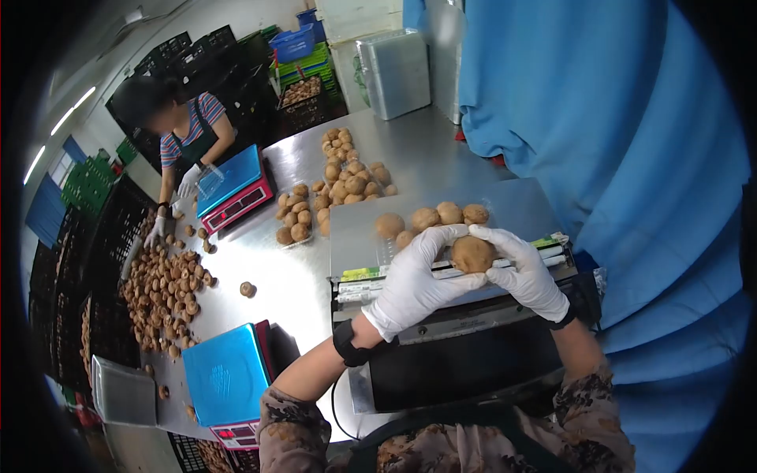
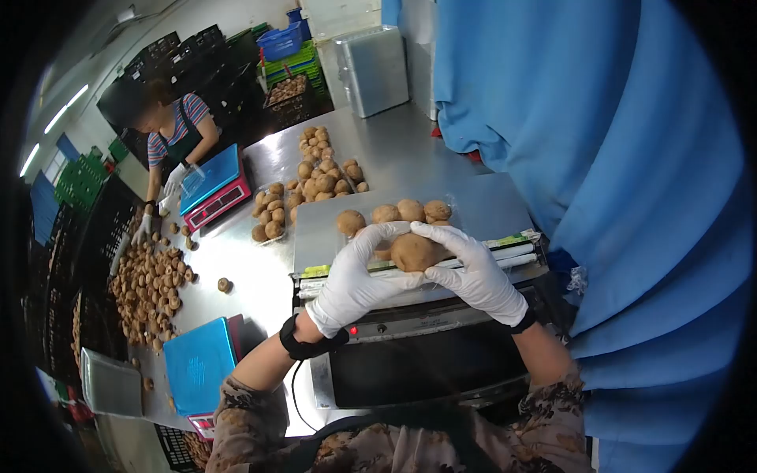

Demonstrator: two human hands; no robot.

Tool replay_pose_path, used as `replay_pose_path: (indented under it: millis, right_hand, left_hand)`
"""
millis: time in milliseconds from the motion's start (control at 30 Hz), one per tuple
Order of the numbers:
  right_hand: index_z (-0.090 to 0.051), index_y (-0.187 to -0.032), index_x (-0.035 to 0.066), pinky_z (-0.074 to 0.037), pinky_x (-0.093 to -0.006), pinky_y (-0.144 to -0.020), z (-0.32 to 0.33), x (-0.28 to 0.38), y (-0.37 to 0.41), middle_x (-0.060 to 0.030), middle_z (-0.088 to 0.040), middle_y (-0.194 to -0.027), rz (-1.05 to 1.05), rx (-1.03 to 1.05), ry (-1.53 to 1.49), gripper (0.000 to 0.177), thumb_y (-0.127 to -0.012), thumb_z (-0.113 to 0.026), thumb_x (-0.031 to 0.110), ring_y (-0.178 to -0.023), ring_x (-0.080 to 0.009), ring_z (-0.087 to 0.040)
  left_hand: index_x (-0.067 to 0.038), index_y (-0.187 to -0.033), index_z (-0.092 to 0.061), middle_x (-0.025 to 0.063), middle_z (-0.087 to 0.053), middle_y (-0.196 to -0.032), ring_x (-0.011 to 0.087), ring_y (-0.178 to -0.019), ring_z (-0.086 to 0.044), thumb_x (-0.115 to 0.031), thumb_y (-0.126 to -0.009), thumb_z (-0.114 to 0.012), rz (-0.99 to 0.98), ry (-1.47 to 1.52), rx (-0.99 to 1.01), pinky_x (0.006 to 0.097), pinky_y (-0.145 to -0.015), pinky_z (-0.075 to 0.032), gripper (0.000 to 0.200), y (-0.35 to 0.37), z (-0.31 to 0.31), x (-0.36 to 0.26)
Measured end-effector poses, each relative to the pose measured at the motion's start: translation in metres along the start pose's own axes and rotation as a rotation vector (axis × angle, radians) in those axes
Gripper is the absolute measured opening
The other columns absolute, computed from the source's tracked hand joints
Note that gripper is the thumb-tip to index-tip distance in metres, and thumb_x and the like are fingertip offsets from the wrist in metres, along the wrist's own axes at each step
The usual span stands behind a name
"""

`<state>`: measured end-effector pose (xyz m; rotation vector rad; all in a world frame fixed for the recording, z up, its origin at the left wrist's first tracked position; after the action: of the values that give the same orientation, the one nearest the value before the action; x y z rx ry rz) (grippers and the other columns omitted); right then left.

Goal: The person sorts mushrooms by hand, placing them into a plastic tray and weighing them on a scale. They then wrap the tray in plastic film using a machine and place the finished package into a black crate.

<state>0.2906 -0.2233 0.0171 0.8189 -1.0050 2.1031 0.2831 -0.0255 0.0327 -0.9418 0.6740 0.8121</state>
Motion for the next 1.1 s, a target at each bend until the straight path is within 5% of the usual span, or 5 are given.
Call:
replay_pose_path:
  millis: [433,767,833,1033,1100]
  right_hand:
    - [-0.050,-0.126,0.002,-0.046,-0.0322,-0.084,-0.068,0.052,0.031,-0.0135,-0.055,-0.117,0.085,0.209,-0.100,0.052,-0.081,-0.068,0.024,-0.096,-0.0233,-0.058]
    - [-0.053,-0.118,0.001,-0.047,-0.0319,-0.079,-0.103,0.069,0.028,-0.0136,-0.056,-0.111,0.100,0.381,-0.036,0.042,-0.082,-0.064,0.019,-0.089,-0.0224,-0.058]
    - [-0.052,-0.117,0.000,-0.046,-0.0283,-0.078,-0.117,0.077,0.026,-0.0127,-0.055,-0.112,0.054,0.388,0.008,0.043,-0.074,-0.056,-0.003,-0.087,-0.0190,-0.057]
    - [-0.054,-0.117,-0.001,-0.045,-0.0297,-0.087,-0.163,0.125,0.016,-0.0120,-0.059,-0.111,-0.156,0.353,0.141,0.031,-0.086,-0.053,-0.005,-0.096,-0.0199,-0.058]
    - [-0.055,-0.117,-0.002,-0.045,-0.0298,-0.087,-0.174,0.133,0.011,-0.0124,-0.059,-0.110,-0.235,0.336,0.178,0.030,-0.087,-0.054,-0.003,-0.097,-0.0203,-0.058]
  left_hand:
    - [-0.004,-0.128,-0.049,0.0081,-0.057,-0.116,0.0117,-0.106,-0.052,-0.025,-0.089,-0.062,0.453,0.783,-0.270,0.0261,-0.091,-0.044,0.047,0.142,0.018,-0.039]
    - [-0.002,-0.114,-0.057,0.0012,-0.059,-0.084,0.0094,-0.068,-0.056,-0.034,-0.091,-0.056,0.671,0.287,-1.540,0.0193,-0.063,-0.046,0.039,0.452,0.184,-0.027]
    - [-0.005,-0.110,-0.058,0.0027,-0.059,-0.085,0.0139,-0.069,-0.058,-0.040,-0.090,-0.056,0.663,0.323,-1.675,0.0213,-0.063,-0.047,0.040,0.544,0.216,0.003]
    - [-0.005,-0.115,-0.060,0.0126,-0.060,-0.115,0.0277,-0.098,-0.058,-0.046,-0.086,-0.057,0.861,0.250,-2.040,0.0356,-0.082,-0.047,0.051,0.733,0.302,0.057]
    - [0.002,-0.118,-0.056,0.0136,-0.058,-0.118,0.0317,-0.107,-0.054,-0.042,-0.084,-0.061,0.912,-0.187,-2.516,0.0388,-0.091,-0.044,0.056,0.728,0.350,0.073]
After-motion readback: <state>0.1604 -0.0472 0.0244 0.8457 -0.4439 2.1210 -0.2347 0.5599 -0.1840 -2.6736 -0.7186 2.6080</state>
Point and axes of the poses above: each hand's wrist, its own y-axis away from the middle knuckle, its own z-axis out of the back of the hand, x = y × z, the point moved 1 cm from there along -y, towards the middle knuckle
